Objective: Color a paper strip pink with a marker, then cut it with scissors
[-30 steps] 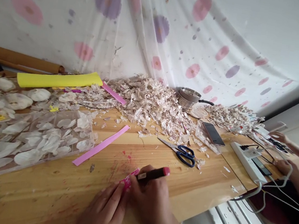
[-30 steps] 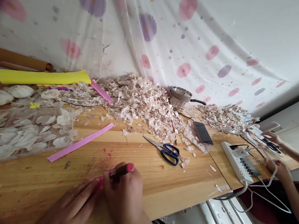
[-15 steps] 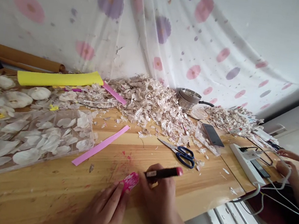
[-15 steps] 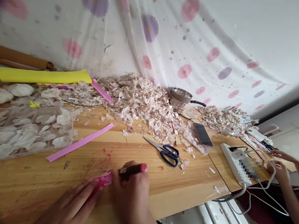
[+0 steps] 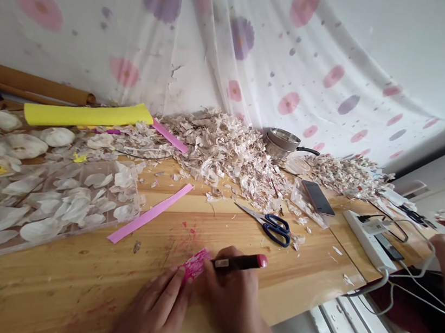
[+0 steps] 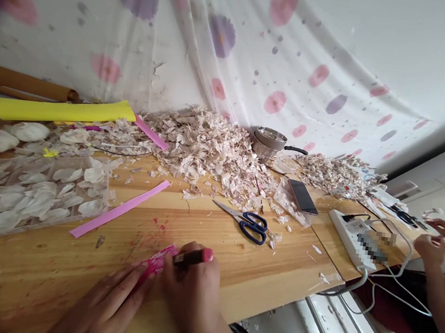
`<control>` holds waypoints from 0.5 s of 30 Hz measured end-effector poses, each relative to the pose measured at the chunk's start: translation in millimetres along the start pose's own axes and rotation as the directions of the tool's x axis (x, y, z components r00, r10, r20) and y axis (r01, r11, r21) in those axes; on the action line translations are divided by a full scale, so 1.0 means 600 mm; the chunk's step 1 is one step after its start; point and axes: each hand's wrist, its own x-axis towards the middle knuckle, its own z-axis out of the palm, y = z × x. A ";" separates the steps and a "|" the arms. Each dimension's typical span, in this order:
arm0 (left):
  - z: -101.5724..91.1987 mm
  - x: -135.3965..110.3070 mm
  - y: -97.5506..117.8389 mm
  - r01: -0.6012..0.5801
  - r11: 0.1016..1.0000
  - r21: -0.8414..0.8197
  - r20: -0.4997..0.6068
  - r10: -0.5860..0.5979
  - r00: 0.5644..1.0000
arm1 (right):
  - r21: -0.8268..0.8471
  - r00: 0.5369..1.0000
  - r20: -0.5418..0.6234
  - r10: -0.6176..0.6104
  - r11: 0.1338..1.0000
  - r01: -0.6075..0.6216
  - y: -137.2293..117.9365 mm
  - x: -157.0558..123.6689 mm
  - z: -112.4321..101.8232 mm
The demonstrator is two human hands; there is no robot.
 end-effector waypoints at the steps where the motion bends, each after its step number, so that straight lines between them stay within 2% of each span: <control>1: 0.000 0.000 0.000 -0.007 1.000 -0.009 -0.001 0.007 1.000 | -0.009 1.000 -0.016 0.014 1.000 -0.014 0.000 0.000 0.000; 3: 0.001 -0.001 0.000 -0.015 1.000 -0.013 -0.011 0.015 1.000 | -0.009 0.999 -0.040 0.010 1.000 -0.010 0.001 -0.002 0.000; 6: 0.003 -0.002 0.000 -0.002 1.000 -0.003 -0.027 0.002 1.000 | 0.045 1.000 0.000 -0.015 0.999 0.015 0.002 -0.005 0.001; 8: 0.002 -0.002 -0.001 0.004 1.000 -0.030 -0.027 -0.005 1.000 | 0.046 0.999 0.036 0.012 0.999 -0.014 0.004 -0.002 0.001; 11: -0.003 0.001 0.000 0.032 0.997 -0.071 -0.010 -0.033 0.999 | -0.012 0.998 0.018 0.063 0.998 -0.063 0.007 0.005 -0.002; 15: -0.008 0.005 0.002 0.027 0.999 -0.029 -0.024 -0.028 0.999 | 0.035 1.000 0.012 -0.006 0.999 0.006 0.000 0.000 0.003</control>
